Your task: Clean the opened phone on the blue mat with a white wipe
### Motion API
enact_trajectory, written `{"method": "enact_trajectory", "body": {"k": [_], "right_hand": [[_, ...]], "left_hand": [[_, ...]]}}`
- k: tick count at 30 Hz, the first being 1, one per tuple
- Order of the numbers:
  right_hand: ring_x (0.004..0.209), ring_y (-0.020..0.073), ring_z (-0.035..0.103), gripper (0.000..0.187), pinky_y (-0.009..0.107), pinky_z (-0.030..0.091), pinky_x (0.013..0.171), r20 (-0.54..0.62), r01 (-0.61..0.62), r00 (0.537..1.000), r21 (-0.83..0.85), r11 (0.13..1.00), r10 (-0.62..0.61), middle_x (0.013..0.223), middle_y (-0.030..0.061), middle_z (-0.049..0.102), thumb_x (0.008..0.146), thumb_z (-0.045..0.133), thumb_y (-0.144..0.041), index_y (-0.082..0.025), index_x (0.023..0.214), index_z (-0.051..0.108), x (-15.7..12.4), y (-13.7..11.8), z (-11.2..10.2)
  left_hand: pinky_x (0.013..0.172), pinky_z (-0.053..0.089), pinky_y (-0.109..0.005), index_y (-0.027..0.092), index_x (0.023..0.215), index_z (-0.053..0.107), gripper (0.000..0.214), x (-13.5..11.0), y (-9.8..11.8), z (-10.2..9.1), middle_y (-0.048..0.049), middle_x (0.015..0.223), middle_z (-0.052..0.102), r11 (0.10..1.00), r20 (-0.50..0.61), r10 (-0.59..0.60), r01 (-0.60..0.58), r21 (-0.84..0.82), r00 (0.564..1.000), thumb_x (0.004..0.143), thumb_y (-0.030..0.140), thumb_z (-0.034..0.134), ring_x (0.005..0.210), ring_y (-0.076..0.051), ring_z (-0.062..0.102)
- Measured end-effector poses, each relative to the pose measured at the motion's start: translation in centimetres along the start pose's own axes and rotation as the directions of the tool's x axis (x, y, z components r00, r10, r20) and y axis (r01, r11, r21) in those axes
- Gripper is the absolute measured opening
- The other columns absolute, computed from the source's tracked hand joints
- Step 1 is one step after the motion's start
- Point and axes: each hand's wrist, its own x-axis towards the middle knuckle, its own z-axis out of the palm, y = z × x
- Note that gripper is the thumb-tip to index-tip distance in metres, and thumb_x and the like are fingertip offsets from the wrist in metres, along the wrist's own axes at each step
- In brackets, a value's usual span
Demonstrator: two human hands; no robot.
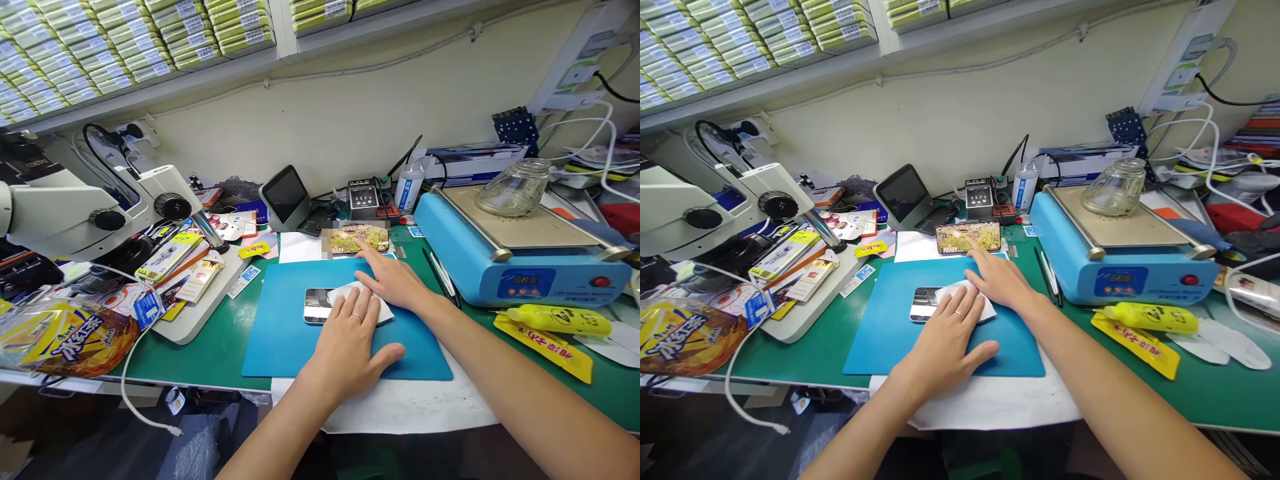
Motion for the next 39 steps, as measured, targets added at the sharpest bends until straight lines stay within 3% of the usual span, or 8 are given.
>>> {"method": "enact_trajectory", "body": {"k": [3,6,11,18,22,27,34,39], "right_hand": [[0.115,0.0276,0.067,0.050,0.040,0.055,0.085,-0.059,-0.023,0.998,0.063,0.998,0.026,0.137,0.0079,0.065,0.097,0.043,-0.033,-0.019,0.145,0.044,-0.5,0.1,-0.3],[0.112,0.0253,0.067,0.033,0.037,0.052,0.087,-0.096,-0.029,0.995,0.106,0.994,0.039,0.132,0.0075,0.068,0.098,0.040,-0.032,-0.021,0.118,0.063,-1.1,0.1,-0.6],[0.086,0.0211,0.070,0.023,0.030,0.046,0.072,-0.086,-0.091,0.991,0.114,0.989,0.101,0.098,0.0035,0.077,0.096,0.044,-0.032,-0.023,0.095,0.066,-1.4,0.0,-0.8],[0.081,0.0188,0.065,0.024,0.029,0.044,0.073,-0.124,-0.050,0.990,0.183,0.982,0.073,0.088,0.0037,0.072,0.095,0.043,-0.029,-0.022,0.080,0.061,-1.5,-0.1,-0.8],[0.084,0.0208,0.066,0.023,0.032,0.046,0.074,-0.172,-0.062,0.981,0.177,0.982,0.093,0.093,0.0060,0.072,0.095,0.042,-0.030,-0.022,0.084,0.061,-1.6,0.3,-0.9],[0.109,0.0267,0.067,0.024,0.038,0.051,0.085,-0.147,-0.108,0.981,0.125,0.986,0.126,0.131,0.0083,0.068,0.096,0.041,-0.031,-0.022,0.095,0.063,-1.0,0.5,-0.8],[0.120,0.0284,0.065,0.034,0.042,0.055,0.092,0.053,0.126,0.991,0.003,0.992,-0.126,0.150,0.0097,0.053,0.098,0.039,-0.032,-0.018,0.118,0.063,0.7,-1.4,-0.4],[0.120,0.0290,0.065,0.038,0.042,0.057,0.088,0.049,0.177,0.983,-0.035,0.984,-0.175,0.152,0.0118,0.051,0.098,0.039,-0.031,-0.017,0.127,0.060,2.5,-2.5,0.3]], "left_hand": [[0.124,0.021,-0.053,0.015,0.157,0.030,0.077,-0.1,-0.1,0.2,-0.0095,0.166,0.021,1.000,-0.008,0.004,-0.004,0.005,1.000,0.101,0.067,0.023,0.154,-0.031,0.016],[0.124,0.022,-0.051,0.016,0.157,0.030,0.074,-1.1,-1.2,-0.1,-0.0084,0.166,0.020,0.999,-0.019,-0.023,0.023,0.035,1.000,0.102,0.064,0.025,0.154,-0.030,0.017],[0.123,0.025,-0.051,0.009,0.157,0.027,0.074,-2.2,-3.3,-0.8,-0.0146,0.165,0.020,0.984,-0.052,-0.143,0.148,0.103,0.988,0.103,0.060,0.029,0.153,-0.032,0.018],[0.124,0.021,-0.053,0.005,0.156,0.028,0.088,-0.6,-0.2,0.3,-0.0179,0.164,0.018,0.998,-0.031,-0.044,0.045,0.053,0.999,0.098,0.071,0.029,0.153,-0.034,0.013],[0.124,0.022,-0.053,0.011,0.158,0.026,0.085,-2.1,0.3,0.2,-0.0112,0.166,0.016,1.000,-0.007,0.008,-0.008,0.014,1.000,0.099,0.071,0.023,0.154,-0.032,0.014],[0.123,0.025,-0.049,0.011,0.158,0.025,0.079,-4.3,-2.0,-0.6,-0.0124,0.165,0.018,0.994,-0.049,-0.068,0.071,0.077,0.996,0.102,0.066,0.027,0.154,-0.030,0.016],[0.123,0.024,-0.053,0.011,0.158,0.026,0.080,-2.9,-3.2,-0.4,-0.0153,0.165,0.020,0.992,-0.084,-0.098,0.105,0.074,0.992,0.100,0.067,0.031,0.153,-0.033,0.015],[0.123,0.023,-0.055,0.012,0.158,0.026,0.081,-2.5,-3.3,-0.2,-0.0139,0.165,0.018,0.994,-0.078,-0.096,0.099,0.036,0.992,0.100,0.068,0.029,0.154,-0.033,0.013]]}}
